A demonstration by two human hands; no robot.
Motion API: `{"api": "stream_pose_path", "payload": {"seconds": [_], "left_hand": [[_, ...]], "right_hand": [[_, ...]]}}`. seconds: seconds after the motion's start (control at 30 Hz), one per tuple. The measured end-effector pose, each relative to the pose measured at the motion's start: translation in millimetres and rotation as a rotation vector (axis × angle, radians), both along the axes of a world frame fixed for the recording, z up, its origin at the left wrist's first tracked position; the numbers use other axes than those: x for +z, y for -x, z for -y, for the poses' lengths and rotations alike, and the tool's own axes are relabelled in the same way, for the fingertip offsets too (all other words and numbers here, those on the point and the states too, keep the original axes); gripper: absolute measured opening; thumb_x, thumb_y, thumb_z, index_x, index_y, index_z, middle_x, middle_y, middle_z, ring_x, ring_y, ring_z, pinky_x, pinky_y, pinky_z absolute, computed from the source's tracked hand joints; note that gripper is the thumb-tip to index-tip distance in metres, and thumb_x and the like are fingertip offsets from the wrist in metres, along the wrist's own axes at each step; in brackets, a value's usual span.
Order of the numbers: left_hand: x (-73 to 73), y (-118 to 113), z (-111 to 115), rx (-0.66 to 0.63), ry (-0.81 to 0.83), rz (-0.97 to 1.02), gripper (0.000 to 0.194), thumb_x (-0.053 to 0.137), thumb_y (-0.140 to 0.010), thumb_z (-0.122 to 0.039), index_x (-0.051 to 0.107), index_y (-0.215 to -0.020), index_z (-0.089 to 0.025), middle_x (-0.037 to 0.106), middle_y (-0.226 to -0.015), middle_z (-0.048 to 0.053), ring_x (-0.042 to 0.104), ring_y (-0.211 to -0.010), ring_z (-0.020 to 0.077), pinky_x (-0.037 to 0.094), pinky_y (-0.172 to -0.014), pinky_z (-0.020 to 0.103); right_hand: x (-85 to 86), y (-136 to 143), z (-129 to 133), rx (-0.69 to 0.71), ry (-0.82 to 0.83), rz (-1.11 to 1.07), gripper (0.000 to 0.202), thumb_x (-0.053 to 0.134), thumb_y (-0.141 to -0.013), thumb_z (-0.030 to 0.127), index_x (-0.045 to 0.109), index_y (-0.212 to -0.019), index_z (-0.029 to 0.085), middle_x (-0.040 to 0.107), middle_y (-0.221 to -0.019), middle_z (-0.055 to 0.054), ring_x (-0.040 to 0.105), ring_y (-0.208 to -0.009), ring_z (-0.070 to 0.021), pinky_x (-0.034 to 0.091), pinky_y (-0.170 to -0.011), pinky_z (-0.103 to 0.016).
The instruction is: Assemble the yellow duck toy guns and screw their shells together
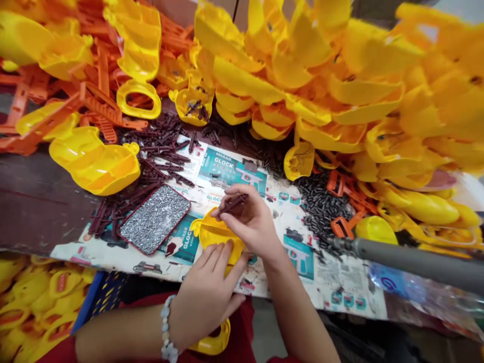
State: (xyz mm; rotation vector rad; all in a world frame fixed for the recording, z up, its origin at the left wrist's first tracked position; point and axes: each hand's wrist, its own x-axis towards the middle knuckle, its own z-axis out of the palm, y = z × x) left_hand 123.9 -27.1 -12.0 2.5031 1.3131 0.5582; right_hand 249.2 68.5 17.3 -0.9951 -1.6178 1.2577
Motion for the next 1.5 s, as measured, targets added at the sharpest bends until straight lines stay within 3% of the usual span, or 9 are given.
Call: {"api": "stream_pose_path", "payload": {"seconds": [0.17, 0.33, 0.57, 0.83, 1.1, 1.23, 1.3, 1.4, 1.5], "left_hand": [[2.2, -3, 0, -0.005, 0.019, -0.020, 0.063, 0.070, -0.072, -0.050, 0.053, -0.121, -0.015, 0.063, -0.118, 0.020, 0.064, -0.102, 0.0286, 0.043, -0.092, 0.039], [0.5, -9, 1, 0.034, -0.002, -0.006, 0.059, 0.071, -0.072, -0.048, 0.056, -0.115, -0.010, 0.066, -0.113, 0.019, 0.063, -0.102, 0.0280, 0.042, -0.092, 0.037], [2.6, -11, 2, 0.035, 0.030, -0.045, 0.065, 0.069, -0.073, -0.050, 0.051, -0.120, -0.010, 0.064, -0.118, 0.017, 0.061, -0.106, 0.0259, 0.041, -0.093, 0.035], [-1.4, -11, 3, 0.043, -0.017, -0.035, 0.043, 0.052, -0.087, -0.033, 0.050, -0.121, -0.007, 0.065, -0.114, 0.018, 0.061, -0.105, 0.0262, 0.039, -0.094, 0.038], [0.2, -10, 4, -0.002, 0.078, -0.006, 0.055, 0.059, -0.082, -0.047, 0.052, -0.120, -0.008, 0.064, -0.115, 0.020, 0.060, -0.106, 0.0287, 0.040, -0.093, 0.040], [-0.3, -10, 6, 0.056, 0.059, -0.001, 0.064, 0.065, -0.076, -0.051, 0.050, -0.124, -0.011, 0.064, -0.115, 0.018, 0.061, -0.105, 0.0280, 0.041, -0.093, 0.038], [-0.6, -10, 6, 0.075, 0.043, 0.000, 0.066, 0.066, -0.075, -0.051, 0.049, -0.126, -0.012, 0.064, -0.116, 0.018, 0.061, -0.106, 0.0276, 0.041, -0.093, 0.037], [-1.6, -9, 8, 0.067, 0.024, -0.008, 0.069, 0.066, -0.075, -0.051, 0.048, -0.128, -0.011, 0.060, -0.122, 0.022, 0.059, -0.110, 0.0285, 0.039, -0.095, 0.038], [-3.0, -8, 8, 0.054, 0.016, -0.004, 0.067, 0.064, -0.076, -0.052, 0.049, -0.128, -0.011, 0.058, -0.124, 0.023, 0.057, -0.113, 0.0290, 0.039, -0.096, 0.038]], "right_hand": [[3.3, -5, 4, -0.048, -0.185, 0.304, 0.005, 0.063, -0.089, 0.016, 0.059, -0.089, 0.017, 0.061, -0.091, -0.003, 0.059, -0.085, -0.0164, 0.048, -0.073, -0.024], [13.2, 4, 7, -0.081, -0.493, 0.621, 0.017, 0.045, -0.094, 0.020, 0.049, -0.078, 0.015, 0.052, -0.087, -0.005, 0.047, -0.083, -0.0185, 0.038, -0.075, -0.032], [31.3, 1, 21, 0.043, -0.415, 0.785, 0.013, 0.040, -0.096, 0.010, 0.051, -0.100, 0.015, 0.052, -0.093, -0.004, 0.052, -0.083, -0.0130, 0.041, -0.070, -0.022], [11.8, -2, 10, 0.048, -0.636, 0.907, 0.012, 0.045, -0.096, 0.011, 0.055, -0.090, 0.012, 0.055, -0.080, -0.005, 0.046, -0.071, -0.0170, 0.037, -0.065, -0.028], [11.5, -1, 7, 0.126, -0.591, 0.990, 0.028, 0.039, -0.100, 0.018, 0.057, -0.081, 0.011, 0.051, -0.069, -0.004, 0.042, -0.065, -0.0166, 0.033, -0.058, -0.028], [31.6, 2, -17, 0.340, -0.463, 0.799, 0.033, 0.045, -0.102, 0.037, 0.061, -0.084, 0.015, 0.057, -0.074, -0.002, 0.048, -0.069, -0.0152, 0.038, -0.061, -0.026], [34.0, 17, -38, 0.385, -0.386, 0.724, 0.019, 0.057, -0.097, 0.034, 0.063, -0.088, 0.018, 0.059, -0.079, 0.001, 0.052, -0.073, -0.0137, 0.040, -0.066, -0.023], [18.8, 52, -70, 0.260, -0.385, 1.045, 0.011, 0.074, -0.080, 0.016, 0.065, -0.085, 0.017, 0.060, -0.083, 0.001, 0.054, -0.076, -0.0140, 0.037, -0.066, -0.023], [3.3, 75, -87, 0.210, -0.389, 1.171, 0.010, 0.072, -0.075, 0.009, 0.062, -0.074, 0.013, 0.058, -0.074, -0.002, 0.053, -0.069, -0.0161, 0.026, -0.055, -0.023]]}}
